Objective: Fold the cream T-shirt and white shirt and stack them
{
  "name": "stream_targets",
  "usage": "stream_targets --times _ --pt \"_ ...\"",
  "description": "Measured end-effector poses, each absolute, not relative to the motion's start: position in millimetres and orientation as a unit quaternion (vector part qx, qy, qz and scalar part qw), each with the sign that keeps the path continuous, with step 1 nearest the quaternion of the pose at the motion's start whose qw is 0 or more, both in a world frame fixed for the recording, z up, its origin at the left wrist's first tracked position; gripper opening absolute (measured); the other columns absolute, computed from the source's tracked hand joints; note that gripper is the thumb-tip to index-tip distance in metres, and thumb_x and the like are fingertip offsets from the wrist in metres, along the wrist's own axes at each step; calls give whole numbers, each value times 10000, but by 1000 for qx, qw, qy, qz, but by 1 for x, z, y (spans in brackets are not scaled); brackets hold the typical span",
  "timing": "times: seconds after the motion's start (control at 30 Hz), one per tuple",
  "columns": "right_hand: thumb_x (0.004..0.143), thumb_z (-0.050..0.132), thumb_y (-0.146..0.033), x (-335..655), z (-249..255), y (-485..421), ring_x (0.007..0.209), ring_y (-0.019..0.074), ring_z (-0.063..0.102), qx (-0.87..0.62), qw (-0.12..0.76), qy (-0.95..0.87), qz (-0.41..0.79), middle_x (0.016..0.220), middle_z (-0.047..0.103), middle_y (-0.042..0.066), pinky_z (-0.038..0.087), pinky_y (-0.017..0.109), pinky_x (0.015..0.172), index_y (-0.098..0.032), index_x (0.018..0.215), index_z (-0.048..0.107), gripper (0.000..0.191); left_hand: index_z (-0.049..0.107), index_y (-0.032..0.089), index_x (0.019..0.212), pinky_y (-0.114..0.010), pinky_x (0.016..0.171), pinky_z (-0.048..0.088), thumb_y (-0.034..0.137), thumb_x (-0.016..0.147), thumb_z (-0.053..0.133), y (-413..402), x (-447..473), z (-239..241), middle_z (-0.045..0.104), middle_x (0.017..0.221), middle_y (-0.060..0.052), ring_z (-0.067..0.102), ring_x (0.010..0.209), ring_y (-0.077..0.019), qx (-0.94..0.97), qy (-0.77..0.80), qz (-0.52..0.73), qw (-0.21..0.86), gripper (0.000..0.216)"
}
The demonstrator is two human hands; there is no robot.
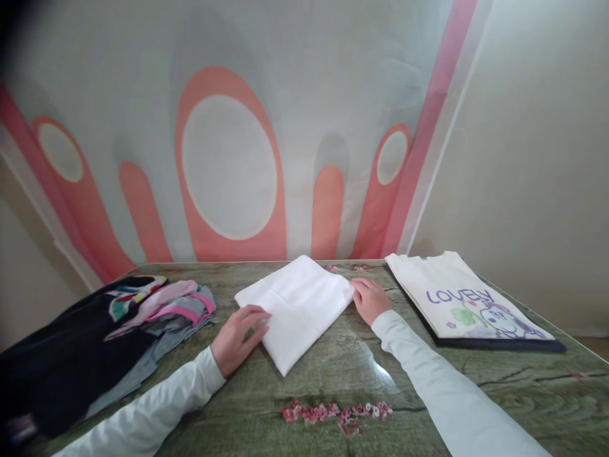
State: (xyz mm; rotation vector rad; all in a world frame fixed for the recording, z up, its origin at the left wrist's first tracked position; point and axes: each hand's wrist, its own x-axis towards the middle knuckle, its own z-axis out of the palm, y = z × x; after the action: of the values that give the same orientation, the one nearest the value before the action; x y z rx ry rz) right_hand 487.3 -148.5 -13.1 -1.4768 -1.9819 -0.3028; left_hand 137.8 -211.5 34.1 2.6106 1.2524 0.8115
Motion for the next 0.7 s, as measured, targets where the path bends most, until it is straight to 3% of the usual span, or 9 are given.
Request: stream_targets --times 0.13,0.23,0.43,0.57,0.7 --pt "846 358 -363 460 -15 -162 1116 249 428 -608 235 -750 -110 1205 517 106 334 415 933 -161 1167 519 412 496 231 1177 -431 945 320 298 869 374 -172 106 15 434 1277 -71 359 1191 -249 847 472 245 -20 337" --pt "853 292 -483 451 -21 -167 1221 277 309 -621 163 -763 -76 1334 390 97 277 444 963 -178 1260 429 526 456 174 1220 -452 983 282 318 870 354 -152 91 -3 375 1331 -104 302 1237 -260 828 509 236 -22 392" --pt "818 197 -616 457 -27 -160 1293 296 153 -638 92 -764 -23 1432 207 28 201 487 996 -262 1347 281 642 403 100 1225 -412 966 332 298 818 429 -137 80 -17 471 1215 -152 421 1147 -247 803 517 294 37 453" --pt "817 205 -614 470 -29 -150 1300 284 141 -626 89 -774 -31 1440 180 7 174 491 1012 -292 1338 288 619 461 111 1125 -395 904 385 310 744 541 -143 85 -11 542 1078 -123 503 1013 -239 792 510 330 53 438" --pt "830 268 -558 481 -33 -141 1298 285 143 -634 120 -761 -70 1448 146 35 190 495 1004 -258 1314 337 574 471 152 1108 -398 900 377 305 727 573 -152 93 -4 544 1072 -93 500 1005 -236 796 491 348 68 423"
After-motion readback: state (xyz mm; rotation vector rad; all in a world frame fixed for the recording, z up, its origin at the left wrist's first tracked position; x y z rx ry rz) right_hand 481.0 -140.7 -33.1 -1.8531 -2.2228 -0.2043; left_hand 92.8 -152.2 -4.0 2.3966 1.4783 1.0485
